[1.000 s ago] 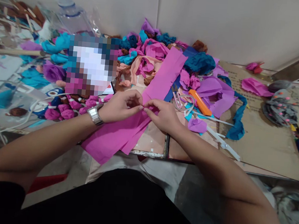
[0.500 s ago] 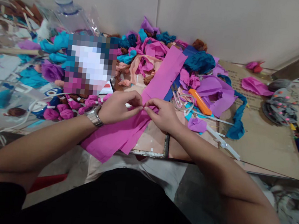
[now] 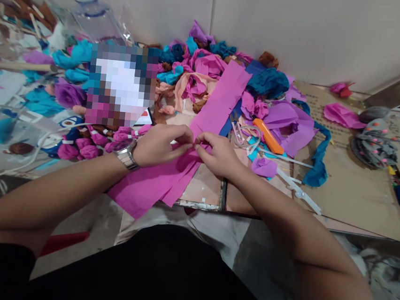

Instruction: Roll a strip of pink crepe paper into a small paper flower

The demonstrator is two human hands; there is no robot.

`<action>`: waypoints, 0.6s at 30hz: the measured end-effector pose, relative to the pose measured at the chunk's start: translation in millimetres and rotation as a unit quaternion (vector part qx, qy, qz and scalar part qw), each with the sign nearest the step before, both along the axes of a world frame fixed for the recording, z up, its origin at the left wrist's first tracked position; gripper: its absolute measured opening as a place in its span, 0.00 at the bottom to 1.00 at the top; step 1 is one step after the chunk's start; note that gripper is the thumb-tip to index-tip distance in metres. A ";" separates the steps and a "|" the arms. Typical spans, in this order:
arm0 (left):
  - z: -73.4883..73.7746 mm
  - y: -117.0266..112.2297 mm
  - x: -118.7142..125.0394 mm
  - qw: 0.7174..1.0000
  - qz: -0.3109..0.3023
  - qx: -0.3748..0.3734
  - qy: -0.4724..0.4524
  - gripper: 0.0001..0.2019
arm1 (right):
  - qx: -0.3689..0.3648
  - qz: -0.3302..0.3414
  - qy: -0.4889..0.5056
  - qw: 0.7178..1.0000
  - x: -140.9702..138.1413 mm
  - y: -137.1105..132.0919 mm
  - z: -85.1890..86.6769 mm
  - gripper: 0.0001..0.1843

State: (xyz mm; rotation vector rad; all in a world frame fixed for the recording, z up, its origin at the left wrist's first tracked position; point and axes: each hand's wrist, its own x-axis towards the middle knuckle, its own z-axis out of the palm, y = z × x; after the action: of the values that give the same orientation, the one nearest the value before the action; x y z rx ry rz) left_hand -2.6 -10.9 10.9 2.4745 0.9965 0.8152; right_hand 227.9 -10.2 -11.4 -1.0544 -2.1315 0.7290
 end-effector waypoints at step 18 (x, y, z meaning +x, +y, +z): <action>-2.9 0.9 0.1 1.000 0.002 -0.011 -0.023 0.02 | -0.002 0.001 -0.014 1.000 1.0 0.3 -1.0 0.07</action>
State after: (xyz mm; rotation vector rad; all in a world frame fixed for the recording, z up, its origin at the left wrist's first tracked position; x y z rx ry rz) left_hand -2.5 -10.0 8.0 2.4248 0.9902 0.8523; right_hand 228.9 -9.9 -12.4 -1.0710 -2.1561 0.7227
